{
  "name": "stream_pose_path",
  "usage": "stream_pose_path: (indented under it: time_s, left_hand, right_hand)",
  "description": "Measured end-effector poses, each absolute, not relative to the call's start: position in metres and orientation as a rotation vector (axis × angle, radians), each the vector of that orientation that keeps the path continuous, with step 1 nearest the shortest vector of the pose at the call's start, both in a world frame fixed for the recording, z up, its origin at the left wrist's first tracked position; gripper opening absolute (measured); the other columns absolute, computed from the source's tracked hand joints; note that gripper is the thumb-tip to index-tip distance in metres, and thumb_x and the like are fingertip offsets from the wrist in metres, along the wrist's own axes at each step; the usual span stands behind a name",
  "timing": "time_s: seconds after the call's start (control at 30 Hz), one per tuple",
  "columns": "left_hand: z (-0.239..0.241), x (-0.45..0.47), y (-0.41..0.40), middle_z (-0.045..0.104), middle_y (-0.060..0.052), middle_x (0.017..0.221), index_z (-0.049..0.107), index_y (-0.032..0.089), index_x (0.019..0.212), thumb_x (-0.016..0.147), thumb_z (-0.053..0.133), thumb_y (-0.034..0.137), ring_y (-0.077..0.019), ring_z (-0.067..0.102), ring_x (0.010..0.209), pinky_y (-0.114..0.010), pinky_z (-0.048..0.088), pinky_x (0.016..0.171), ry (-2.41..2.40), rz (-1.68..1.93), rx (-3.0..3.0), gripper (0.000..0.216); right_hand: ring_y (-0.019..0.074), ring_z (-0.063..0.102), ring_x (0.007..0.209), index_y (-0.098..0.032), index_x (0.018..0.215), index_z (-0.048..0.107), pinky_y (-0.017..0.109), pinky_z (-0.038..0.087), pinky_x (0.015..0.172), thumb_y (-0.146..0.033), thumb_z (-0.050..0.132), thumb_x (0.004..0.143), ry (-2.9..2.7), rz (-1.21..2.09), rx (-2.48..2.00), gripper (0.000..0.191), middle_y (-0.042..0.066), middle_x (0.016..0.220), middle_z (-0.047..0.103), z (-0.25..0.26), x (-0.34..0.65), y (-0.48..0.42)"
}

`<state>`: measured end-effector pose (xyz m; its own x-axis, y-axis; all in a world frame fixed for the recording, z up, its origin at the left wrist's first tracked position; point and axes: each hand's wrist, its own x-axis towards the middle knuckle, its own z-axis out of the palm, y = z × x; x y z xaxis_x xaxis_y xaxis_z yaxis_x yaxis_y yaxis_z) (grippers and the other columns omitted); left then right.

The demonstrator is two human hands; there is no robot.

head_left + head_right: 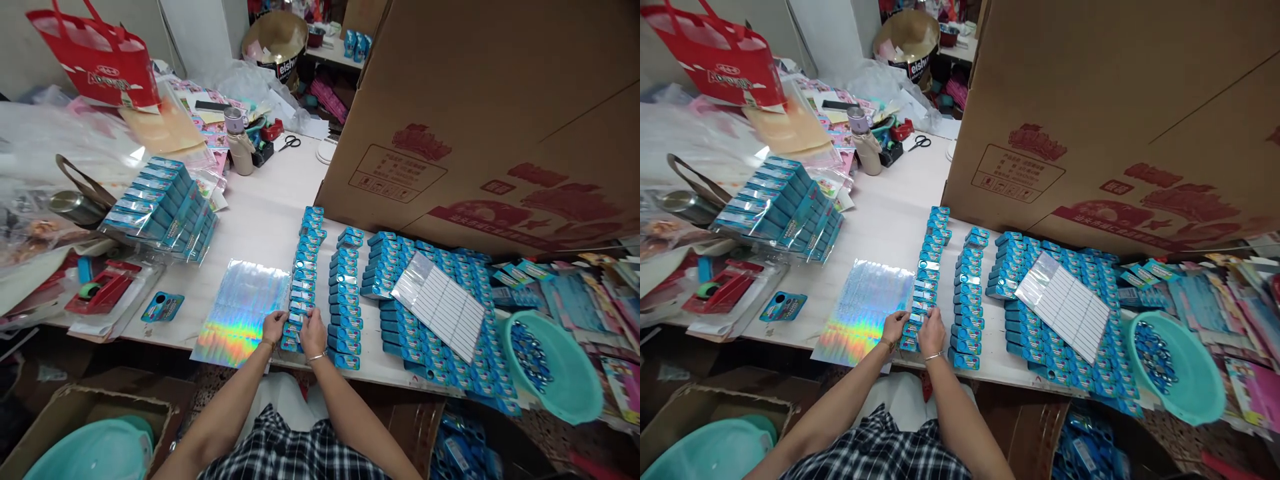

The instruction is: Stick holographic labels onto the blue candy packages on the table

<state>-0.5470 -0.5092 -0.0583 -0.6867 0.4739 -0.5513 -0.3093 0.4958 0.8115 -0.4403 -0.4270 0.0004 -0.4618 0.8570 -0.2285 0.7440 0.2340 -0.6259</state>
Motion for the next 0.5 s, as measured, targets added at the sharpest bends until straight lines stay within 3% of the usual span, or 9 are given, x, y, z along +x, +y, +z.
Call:
stream_pose_path:
  time_s: [0.1, 0.23, 0.5]
  left_hand:
    - [-0.047, -0.548, -0.517, 0.072, -0.016, 0.098, 0.069, 0.013, 0.091, 0.071, 0.059, 0.057, -0.0296, 0.066, 0.094, -0.040, 0.050, 0.081, 2.074, 1.280, 0.084, 0.049]
    - [-0.012, -0.542, -0.538, 0.069, -0.016, 0.109, 0.065, 0.013, 0.105, 0.081, 0.051, 0.058, -0.0291, 0.063, 0.104, -0.040, 0.050, 0.088, 2.113, 1.341, 0.087, 0.054]
    - [0.046, -0.503, -0.537, 0.059, -0.013, 0.134, 0.055, 0.021, 0.132, 0.079, 0.061, 0.060, -0.0283, 0.055, 0.123, -0.038, 0.049, 0.093, 1.539, 1.337, 0.360, 0.066]
  right_hand:
    - [0.0170, 0.052, 0.062, -0.024, 0.082, 0.047, 0.025, 0.030, 0.057, -0.029, 0.052, 0.078, -1.988, 1.383, -1.567, 0.009, -0.003, 0.066, 0.054, 0.007, -0.432, -0.420]
    - [0.0134, 0.044, 0.050, -0.025, 0.073, 0.041, 0.024, 0.033, 0.050, -0.043, 0.063, 0.068, -1.648, 1.731, -1.568, 0.029, -0.008, 0.053, 0.043, 0.020, -0.417, -0.411]
    - [0.0077, 0.032, 0.038, -0.025, 0.069, 0.040, 0.024, 0.037, 0.043, -0.060, 0.069, 0.061, -1.337, 2.173, -1.542, 0.046, -0.011, 0.046, 0.037, 0.053, -0.409, -0.418]
